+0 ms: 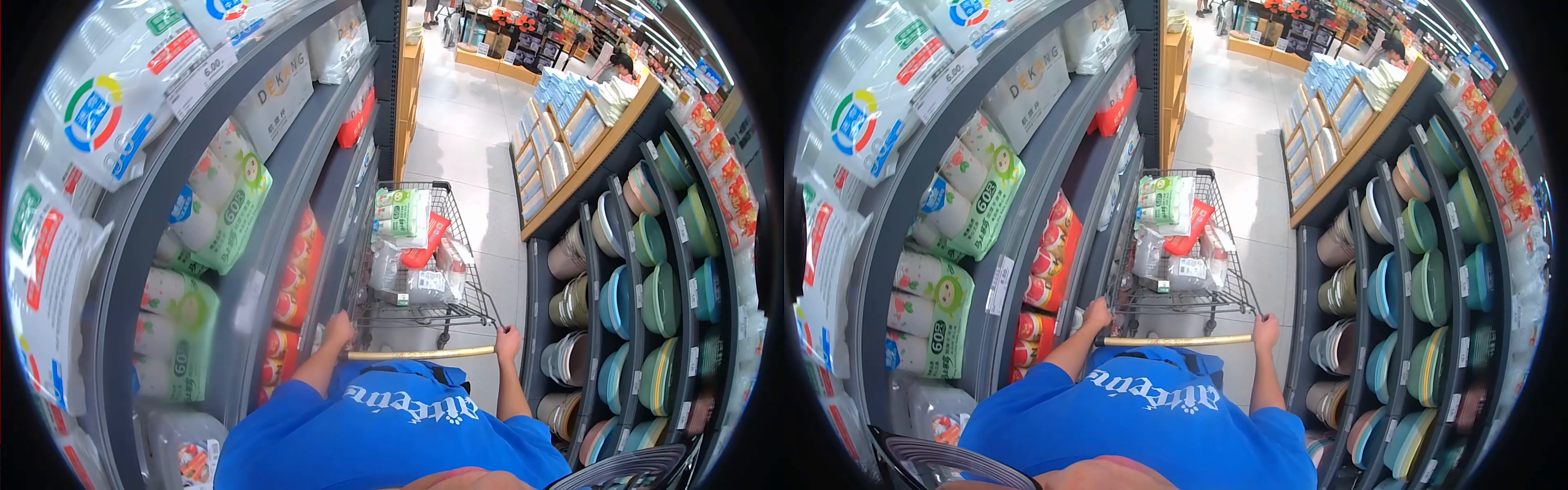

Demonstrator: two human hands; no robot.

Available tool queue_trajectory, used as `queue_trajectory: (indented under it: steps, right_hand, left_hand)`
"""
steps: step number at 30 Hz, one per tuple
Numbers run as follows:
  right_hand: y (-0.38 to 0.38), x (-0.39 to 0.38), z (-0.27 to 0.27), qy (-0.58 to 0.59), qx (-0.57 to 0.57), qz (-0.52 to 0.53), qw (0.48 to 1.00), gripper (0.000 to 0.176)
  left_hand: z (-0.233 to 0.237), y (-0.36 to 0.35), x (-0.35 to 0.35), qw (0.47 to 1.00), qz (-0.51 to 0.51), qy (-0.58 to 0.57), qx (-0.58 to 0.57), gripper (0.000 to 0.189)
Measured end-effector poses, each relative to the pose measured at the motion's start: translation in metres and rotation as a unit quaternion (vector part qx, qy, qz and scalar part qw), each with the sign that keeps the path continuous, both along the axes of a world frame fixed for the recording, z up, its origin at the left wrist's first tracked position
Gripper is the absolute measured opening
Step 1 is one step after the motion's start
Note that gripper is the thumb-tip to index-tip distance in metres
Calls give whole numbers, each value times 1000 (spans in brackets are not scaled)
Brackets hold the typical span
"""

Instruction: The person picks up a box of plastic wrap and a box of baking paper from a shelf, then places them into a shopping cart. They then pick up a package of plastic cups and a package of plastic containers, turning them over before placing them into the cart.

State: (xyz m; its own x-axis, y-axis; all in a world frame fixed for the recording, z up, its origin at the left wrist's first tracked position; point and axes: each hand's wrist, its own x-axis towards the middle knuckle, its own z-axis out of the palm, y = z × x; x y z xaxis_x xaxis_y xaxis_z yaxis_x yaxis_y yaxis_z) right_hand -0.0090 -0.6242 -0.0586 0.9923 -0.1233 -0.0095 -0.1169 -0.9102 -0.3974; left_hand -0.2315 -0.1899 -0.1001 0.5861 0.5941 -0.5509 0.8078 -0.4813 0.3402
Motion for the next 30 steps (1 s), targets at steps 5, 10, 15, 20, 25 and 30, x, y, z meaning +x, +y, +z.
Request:
queue_trajectory:
  steps: [5,10,15,20,25,30]
  right_hand:
    - [19,20,13,-16,-34,-24,999,28]
    - [29,49,13,14,-39,-19,999,25]
    - [43,75,15,-5,-52,-8,999,28]
    - [49,106,8,33,-45,3,998,27]
    - [62,128,5,37,-30,21,999,29]
    - [62,149,2,70,-4,41,997,33]
  left_hand:
    - [1,13,29,1000,-10,11,-20,46]
    - [9,22,55,999,-6,20,-29,49]
    - [10,35,83,999,1,18,-27,49]
    - [26,42,112,999,7,31,-20,50]
    - [6,58,135,1000,9,26,-3,50]
    - [13,63,156,999,16,43,-8,47]
